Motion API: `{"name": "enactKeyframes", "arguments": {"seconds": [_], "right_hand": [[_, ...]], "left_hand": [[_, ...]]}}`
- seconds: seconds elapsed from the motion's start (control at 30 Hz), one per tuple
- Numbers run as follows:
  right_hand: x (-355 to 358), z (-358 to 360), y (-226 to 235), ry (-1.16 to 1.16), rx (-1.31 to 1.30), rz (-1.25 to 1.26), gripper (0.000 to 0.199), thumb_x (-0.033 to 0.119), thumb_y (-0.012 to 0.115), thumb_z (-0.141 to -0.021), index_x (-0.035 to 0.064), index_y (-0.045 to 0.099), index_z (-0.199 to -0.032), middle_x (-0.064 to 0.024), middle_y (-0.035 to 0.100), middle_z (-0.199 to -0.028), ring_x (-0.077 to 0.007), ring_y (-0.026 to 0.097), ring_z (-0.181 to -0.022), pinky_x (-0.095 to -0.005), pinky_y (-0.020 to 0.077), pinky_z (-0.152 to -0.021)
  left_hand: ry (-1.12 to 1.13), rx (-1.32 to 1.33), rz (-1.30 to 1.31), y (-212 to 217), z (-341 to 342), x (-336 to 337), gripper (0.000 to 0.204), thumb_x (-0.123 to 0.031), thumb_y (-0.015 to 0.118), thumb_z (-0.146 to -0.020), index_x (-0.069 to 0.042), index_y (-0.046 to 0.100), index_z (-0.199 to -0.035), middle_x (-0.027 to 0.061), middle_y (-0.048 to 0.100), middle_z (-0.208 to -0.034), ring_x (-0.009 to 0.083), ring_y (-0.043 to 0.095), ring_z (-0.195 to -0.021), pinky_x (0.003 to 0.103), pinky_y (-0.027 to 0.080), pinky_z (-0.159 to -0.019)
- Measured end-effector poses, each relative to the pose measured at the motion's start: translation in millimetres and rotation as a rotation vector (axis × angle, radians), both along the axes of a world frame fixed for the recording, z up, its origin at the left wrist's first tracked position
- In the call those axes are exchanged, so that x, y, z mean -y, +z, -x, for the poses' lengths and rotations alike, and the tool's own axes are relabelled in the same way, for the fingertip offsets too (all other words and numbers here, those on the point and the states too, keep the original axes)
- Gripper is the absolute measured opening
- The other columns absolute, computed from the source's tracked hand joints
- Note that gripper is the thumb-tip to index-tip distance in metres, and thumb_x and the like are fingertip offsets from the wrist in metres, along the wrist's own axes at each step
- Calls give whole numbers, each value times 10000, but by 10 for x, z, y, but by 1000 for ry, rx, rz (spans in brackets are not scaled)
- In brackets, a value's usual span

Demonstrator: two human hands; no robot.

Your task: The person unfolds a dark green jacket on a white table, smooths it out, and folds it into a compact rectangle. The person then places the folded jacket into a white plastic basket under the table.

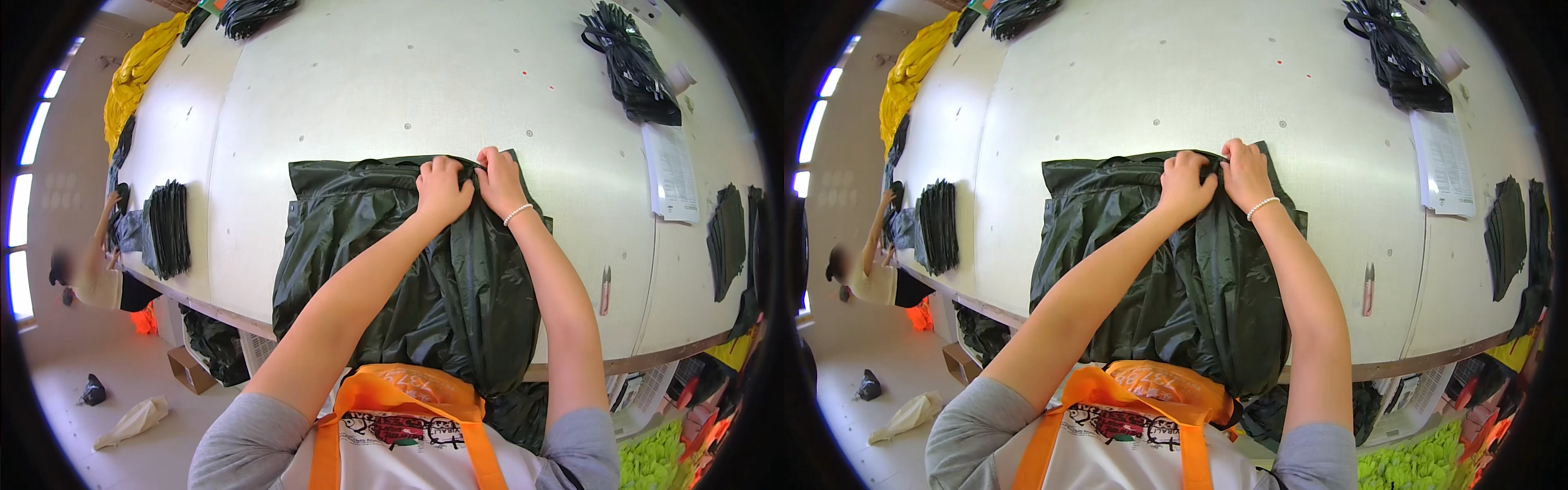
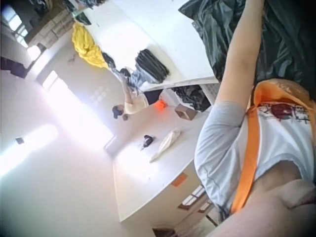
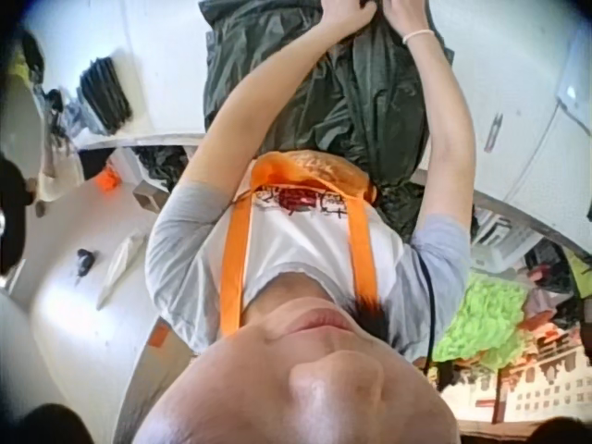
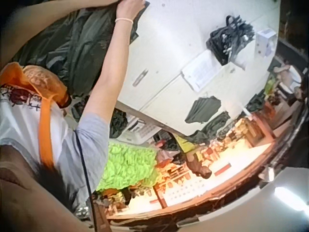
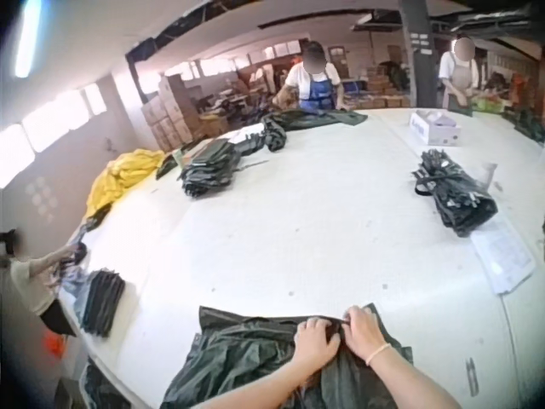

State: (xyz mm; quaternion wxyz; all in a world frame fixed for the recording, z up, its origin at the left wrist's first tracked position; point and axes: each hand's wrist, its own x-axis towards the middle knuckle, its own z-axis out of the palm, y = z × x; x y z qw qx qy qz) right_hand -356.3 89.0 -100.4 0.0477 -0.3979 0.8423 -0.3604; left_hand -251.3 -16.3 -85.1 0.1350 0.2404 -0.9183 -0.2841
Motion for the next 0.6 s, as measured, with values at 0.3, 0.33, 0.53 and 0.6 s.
{"name": "enactKeyframes", "arguments": {"seconds": [0.3,0.33,0.53,0.6], "right_hand": [[28,-1,126,38,538,315,247,-82,500,-832,24,437,-1046,-105,572,-865,-199,585,-810,-314,490,-751],[26,8,109,47,549,332,247,-85,499,-832,23,436,-1045,-105,577,-862,-197,587,-801,-312,492,-746],[-2,-1,264,52,574,352,254,-92,524,-828,21,431,-1035,-104,600,-843,-178,601,-776,-288,498,-722],[-4,-8,292,32,564,349,244,-86,542,-824,24,444,-1018,-107,604,-843,-184,603,-777,-291,496,-716]], "left_hand": [[44,-46,-196,79,167,-28,311,-294,635,-831,7,597,-765,165,596,-823,329,533,-822,416,426,-762],[32,10,-230,66,176,5,318,-325,617,-844,-23,593,-749,128,600,-846,327,525,-880,425,418,-811],[18,-35,-204,79,171,6,291,-279,558,-879,-5,609,-795,158,615,-890,363,529,-908,444,421,-828],[3,-55,-179,39,174,11,283,-273,553,-879,-7,612,-799,160,618,-901,367,532,-914,453,428,-824]]}}
